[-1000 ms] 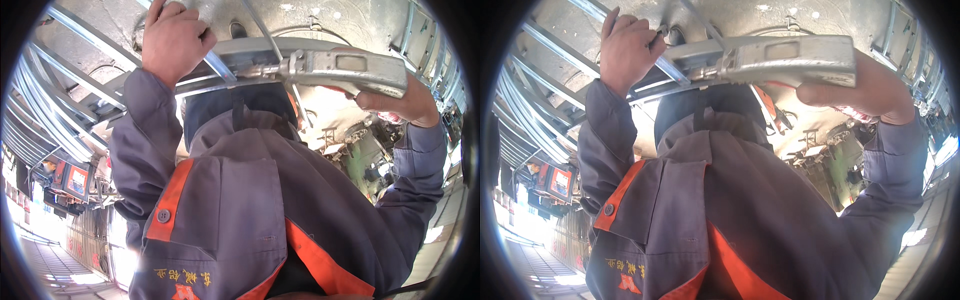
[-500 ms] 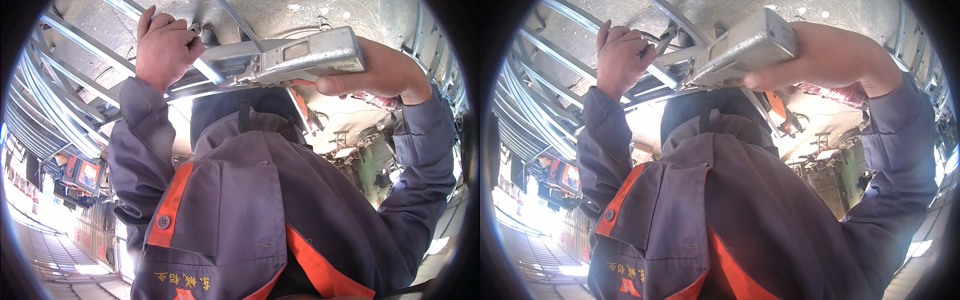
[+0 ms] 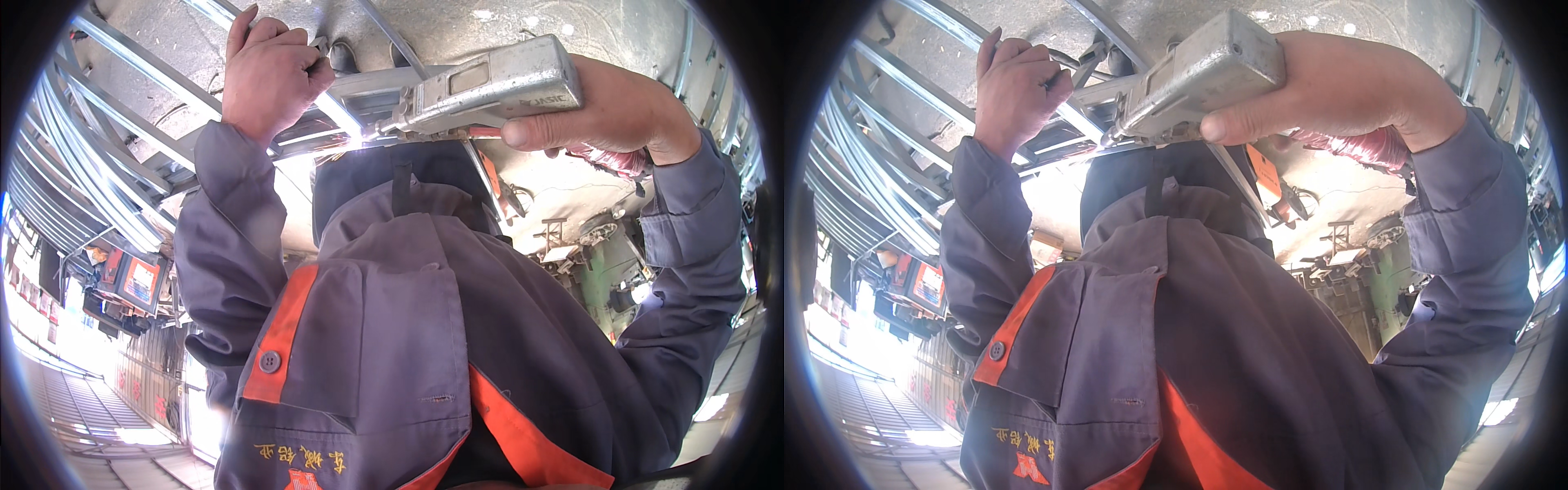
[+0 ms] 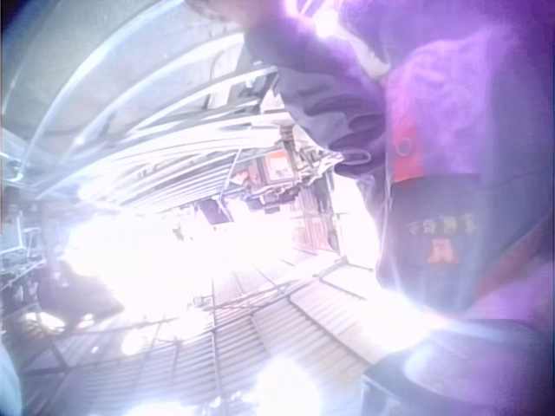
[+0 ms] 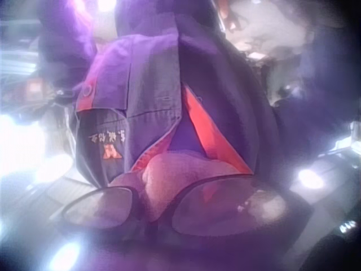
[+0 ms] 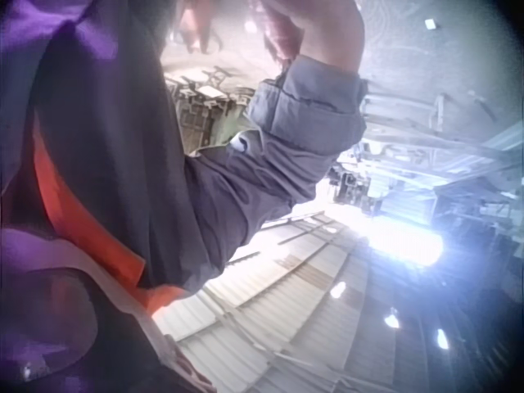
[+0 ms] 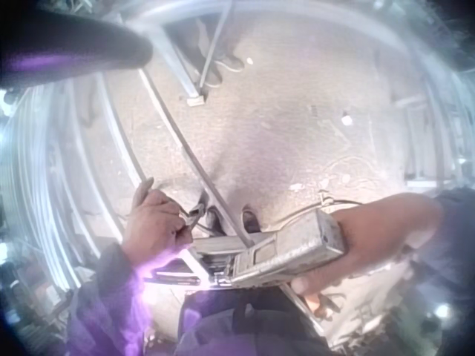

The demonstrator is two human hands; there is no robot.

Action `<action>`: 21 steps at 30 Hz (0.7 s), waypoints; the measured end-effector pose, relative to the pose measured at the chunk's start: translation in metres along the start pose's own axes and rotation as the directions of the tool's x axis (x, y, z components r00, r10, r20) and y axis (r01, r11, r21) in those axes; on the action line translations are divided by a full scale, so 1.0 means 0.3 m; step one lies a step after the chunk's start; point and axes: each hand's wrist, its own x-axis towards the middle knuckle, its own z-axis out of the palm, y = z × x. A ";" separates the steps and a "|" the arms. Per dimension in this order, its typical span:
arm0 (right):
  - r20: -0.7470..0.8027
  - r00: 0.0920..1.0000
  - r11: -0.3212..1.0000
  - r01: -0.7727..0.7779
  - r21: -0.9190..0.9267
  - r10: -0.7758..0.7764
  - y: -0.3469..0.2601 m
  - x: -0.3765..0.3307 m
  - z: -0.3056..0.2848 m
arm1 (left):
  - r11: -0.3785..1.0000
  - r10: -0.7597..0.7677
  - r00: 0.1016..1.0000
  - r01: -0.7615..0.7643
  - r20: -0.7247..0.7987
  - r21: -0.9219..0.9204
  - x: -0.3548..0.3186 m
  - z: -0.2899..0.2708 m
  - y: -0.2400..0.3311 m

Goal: The person positions metal bars onto a curved frame and uses a welding torch to join them. The person repeatedly aligns bars and welds joints along the structure.

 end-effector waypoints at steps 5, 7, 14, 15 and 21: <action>0.005 0.997 0.996 0.073 -0.052 -0.073 0.019 0.025 0.004 | 1.000 0.004 1.000 -0.004 0.015 -0.007 -0.001 0.003 -0.002; -0.001 0.998 0.996 0.070 -0.063 -0.070 0.023 0.026 0.003 | 1.000 0.012 1.000 -0.012 -0.003 -0.009 -0.001 0.005 -0.003; 0.012 0.999 0.999 0.032 -0.031 -0.032 0.022 0.018 -0.003 | 1.000 0.012 1.000 -0.012 0.001 -0.013 -0.003 0.005 -0.006; 0.012 0.999 0.999 0.031 -0.026 -0.030 0.022 0.017 -0.003 | 1.000 0.013 1.000 -0.013 -0.002 -0.015 -0.003 0.004 -0.007; 0.015 1.000 0.999 0.024 -0.030 -0.024 0.026 0.010 -0.009 | 0.999 0.007 1.000 -0.007 -0.010 -0.035 -0.003 0.004 -0.008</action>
